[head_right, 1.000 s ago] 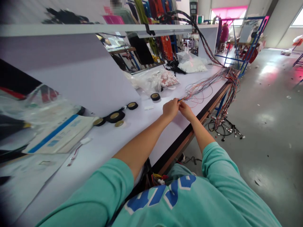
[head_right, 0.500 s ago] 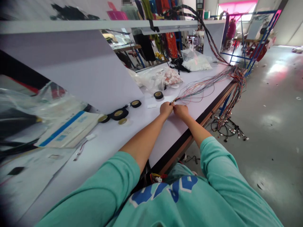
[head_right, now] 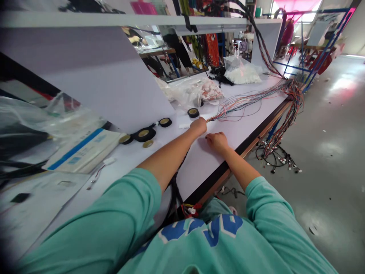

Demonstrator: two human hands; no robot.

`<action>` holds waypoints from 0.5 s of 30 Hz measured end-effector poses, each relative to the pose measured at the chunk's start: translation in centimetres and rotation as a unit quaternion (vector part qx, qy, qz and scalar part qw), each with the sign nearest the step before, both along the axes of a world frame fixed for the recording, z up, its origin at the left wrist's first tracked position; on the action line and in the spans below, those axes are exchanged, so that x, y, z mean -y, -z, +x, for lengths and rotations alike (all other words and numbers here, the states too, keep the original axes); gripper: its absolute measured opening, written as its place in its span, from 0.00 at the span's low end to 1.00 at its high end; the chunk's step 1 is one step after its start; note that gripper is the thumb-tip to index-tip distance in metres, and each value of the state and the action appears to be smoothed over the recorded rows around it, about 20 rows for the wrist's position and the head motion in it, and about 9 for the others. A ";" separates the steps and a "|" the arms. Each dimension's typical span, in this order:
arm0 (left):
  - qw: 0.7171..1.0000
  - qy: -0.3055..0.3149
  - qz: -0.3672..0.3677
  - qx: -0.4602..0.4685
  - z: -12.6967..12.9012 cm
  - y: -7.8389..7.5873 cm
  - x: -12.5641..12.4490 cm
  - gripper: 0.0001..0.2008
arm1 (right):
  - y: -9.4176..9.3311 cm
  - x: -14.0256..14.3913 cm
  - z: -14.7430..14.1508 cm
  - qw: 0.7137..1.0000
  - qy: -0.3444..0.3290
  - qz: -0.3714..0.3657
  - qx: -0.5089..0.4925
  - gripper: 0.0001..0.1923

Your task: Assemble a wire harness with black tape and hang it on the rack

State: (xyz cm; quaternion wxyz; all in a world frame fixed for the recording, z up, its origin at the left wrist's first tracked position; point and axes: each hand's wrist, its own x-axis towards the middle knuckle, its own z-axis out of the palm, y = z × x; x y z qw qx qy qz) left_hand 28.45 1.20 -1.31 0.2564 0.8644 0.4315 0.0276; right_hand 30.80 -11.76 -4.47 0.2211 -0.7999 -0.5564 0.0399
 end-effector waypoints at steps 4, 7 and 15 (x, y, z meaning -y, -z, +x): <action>0.990 -0.025 -0.116 0.078 -1.0 -1.0 -1.7 0.05 | 0.3 -0.1 0.1 1.000 0.005 0.008 -0.008 0.17; 0.973 -0.049 -0.162 0.158 -1.8 -0.8 -1.6 0.03 | 0.3 -0.2 0.1 1.000 0.016 0.016 -0.015 0.17; 0.928 -0.126 -0.141 0.322 -3.3 -1.0 0.2 0.07 | 0.9 -0.3 1.1 0.996 0.064 0.048 -0.042 0.17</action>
